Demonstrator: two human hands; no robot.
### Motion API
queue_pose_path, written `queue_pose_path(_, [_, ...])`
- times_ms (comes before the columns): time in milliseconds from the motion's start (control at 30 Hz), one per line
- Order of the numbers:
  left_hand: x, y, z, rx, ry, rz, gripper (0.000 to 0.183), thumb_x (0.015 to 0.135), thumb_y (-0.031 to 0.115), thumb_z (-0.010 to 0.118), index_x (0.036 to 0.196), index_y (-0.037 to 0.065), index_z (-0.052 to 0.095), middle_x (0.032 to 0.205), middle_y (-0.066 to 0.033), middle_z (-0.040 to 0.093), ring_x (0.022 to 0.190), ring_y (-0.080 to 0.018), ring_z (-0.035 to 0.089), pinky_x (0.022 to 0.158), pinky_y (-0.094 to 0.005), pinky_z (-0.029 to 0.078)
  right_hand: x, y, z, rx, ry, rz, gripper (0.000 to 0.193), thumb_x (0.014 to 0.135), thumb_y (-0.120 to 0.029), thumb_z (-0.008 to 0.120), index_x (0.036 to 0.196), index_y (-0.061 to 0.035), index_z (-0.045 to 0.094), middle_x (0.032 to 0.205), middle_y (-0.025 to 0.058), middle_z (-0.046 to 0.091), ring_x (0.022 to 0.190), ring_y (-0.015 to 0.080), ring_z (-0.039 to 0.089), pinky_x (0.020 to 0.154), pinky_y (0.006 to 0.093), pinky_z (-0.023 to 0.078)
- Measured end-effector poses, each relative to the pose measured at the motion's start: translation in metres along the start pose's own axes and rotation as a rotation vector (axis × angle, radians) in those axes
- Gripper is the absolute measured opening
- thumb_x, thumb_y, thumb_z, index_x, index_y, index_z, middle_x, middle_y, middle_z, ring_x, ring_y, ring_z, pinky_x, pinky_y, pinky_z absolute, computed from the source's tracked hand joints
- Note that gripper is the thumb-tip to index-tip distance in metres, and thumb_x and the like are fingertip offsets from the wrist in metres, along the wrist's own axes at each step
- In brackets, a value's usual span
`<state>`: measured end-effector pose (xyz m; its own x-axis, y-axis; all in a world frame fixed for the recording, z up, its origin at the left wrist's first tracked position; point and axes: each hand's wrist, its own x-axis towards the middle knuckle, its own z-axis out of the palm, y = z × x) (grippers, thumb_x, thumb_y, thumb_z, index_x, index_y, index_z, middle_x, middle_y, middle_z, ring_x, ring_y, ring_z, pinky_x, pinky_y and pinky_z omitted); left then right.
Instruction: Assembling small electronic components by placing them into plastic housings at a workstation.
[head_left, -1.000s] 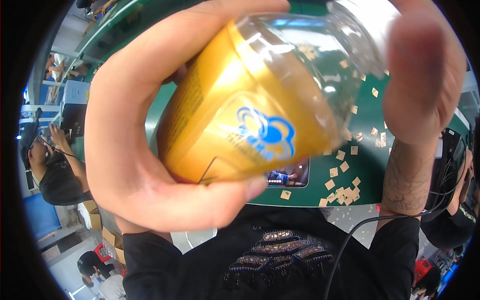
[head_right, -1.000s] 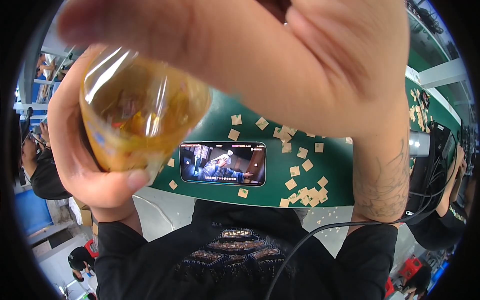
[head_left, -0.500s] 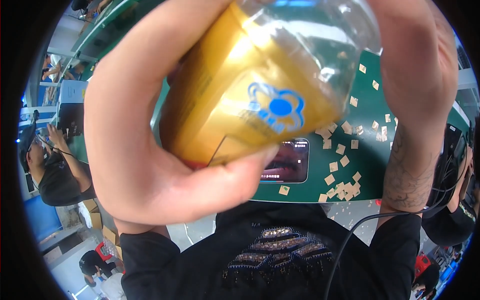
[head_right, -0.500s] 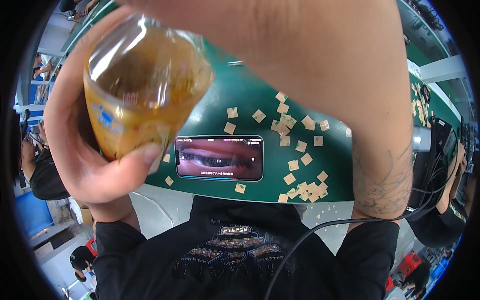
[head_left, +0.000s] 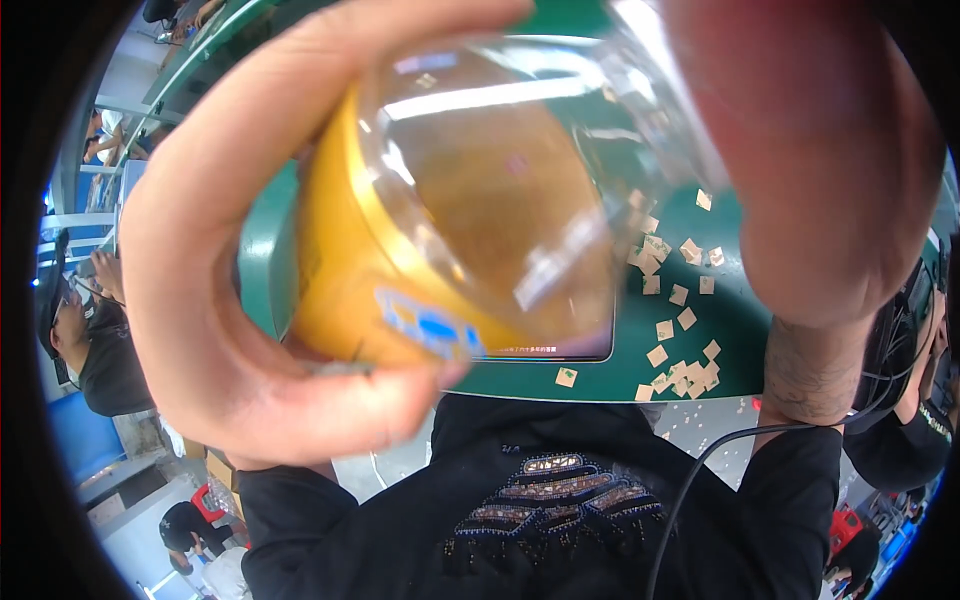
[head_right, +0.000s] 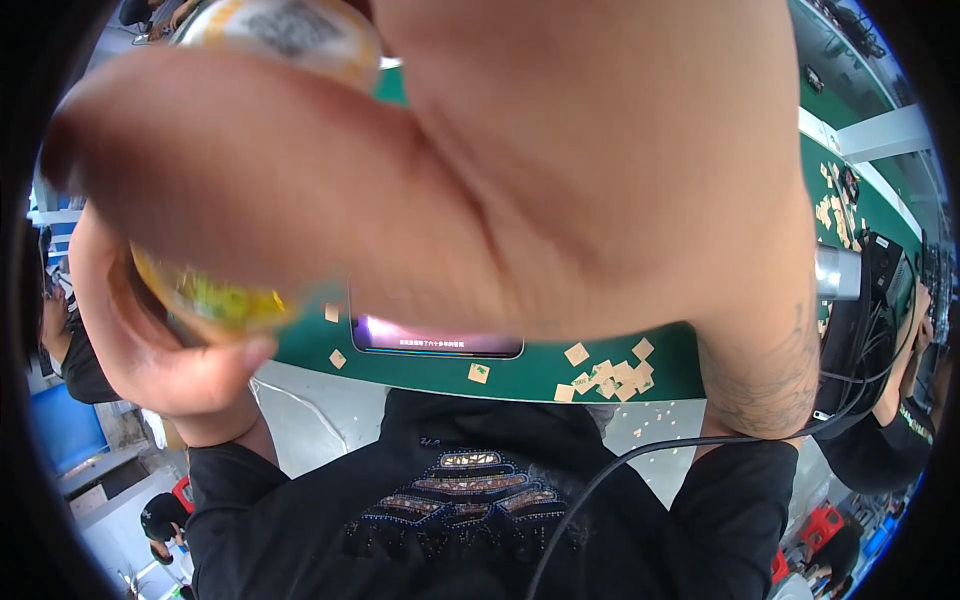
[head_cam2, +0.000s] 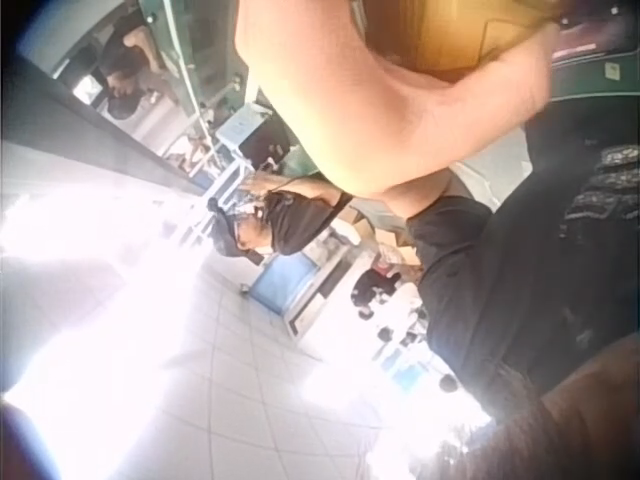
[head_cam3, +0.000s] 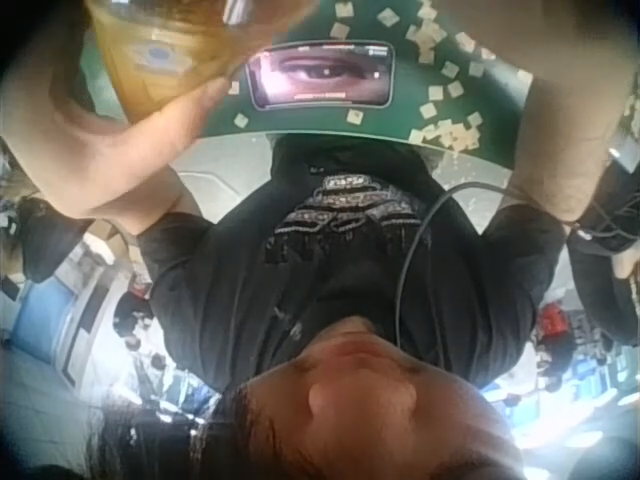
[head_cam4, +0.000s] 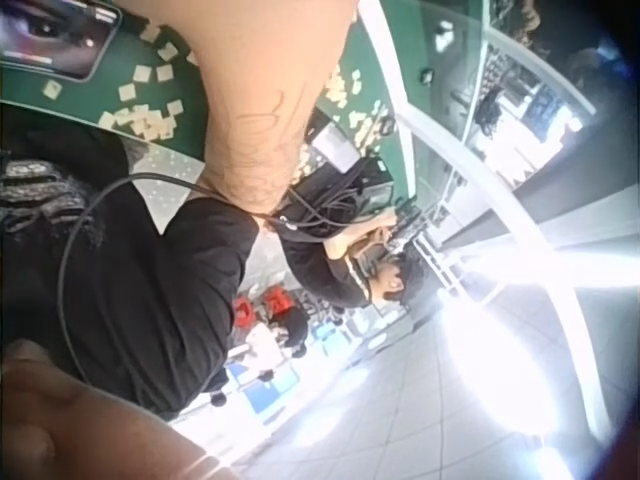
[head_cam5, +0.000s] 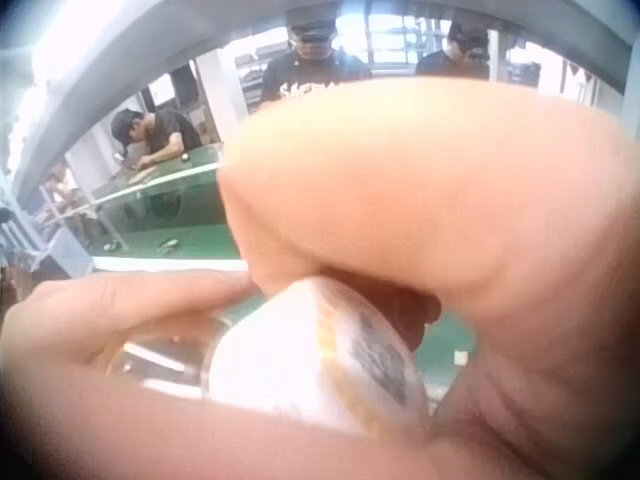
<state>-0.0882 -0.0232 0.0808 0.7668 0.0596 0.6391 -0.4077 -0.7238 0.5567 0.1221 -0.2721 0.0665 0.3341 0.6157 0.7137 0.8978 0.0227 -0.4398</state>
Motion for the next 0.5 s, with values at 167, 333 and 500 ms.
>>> queue_pose_path(167, [0.024,-0.012,-0.001,-0.142,-0.127,-0.097,0.104,0.063,0.022,0.089,0.152,-0.013,0.048,0.141,-0.0259,0.065,0.129,-0.0372,0.067,0.118,-0.0455,0.049,0.012,0.022,0.002,0.113,-0.042,0.06,0.021,0.104,-0.014,0.07,0.109,0.0047,0.076,0.085,0.0017,0.067,0.073,0.0099,0.057,0.061,0.0302,0.045])
queue_pose_path(333, [0.063,-0.024,0.004,-0.327,-0.257,-0.078,0.096,0.065,0.01,0.085,0.151,-0.013,0.05,0.138,-0.0231,0.067,0.13,-0.0296,0.067,0.115,-0.0398,0.049,0.04,0.023,0.01,0.207,-0.052,0.094,0.02,0.103,-0.014,0.07,0.108,0.0044,0.076,0.085,0.0015,0.067,0.072,0.0097,0.057,0.06,0.0302,0.044])
queue_pose_path(500, [0.09,0.023,-0.012,0.404,-0.413,0.02,0.084,0.061,0.012,0.084,0.141,-0.005,0.064,0.131,-0.0214,0.073,0.121,-0.0314,0.074,0.106,-0.0397,0.055,0.079,-0.014,-0.001,0.11,-0.097,-0.131,0.02,0.098,-0.01,0.067,0.084,0.0025,0.059,0.071,0.0103,0.049,0.061,0.0243,0.049,0.057,0.0367,0.039])
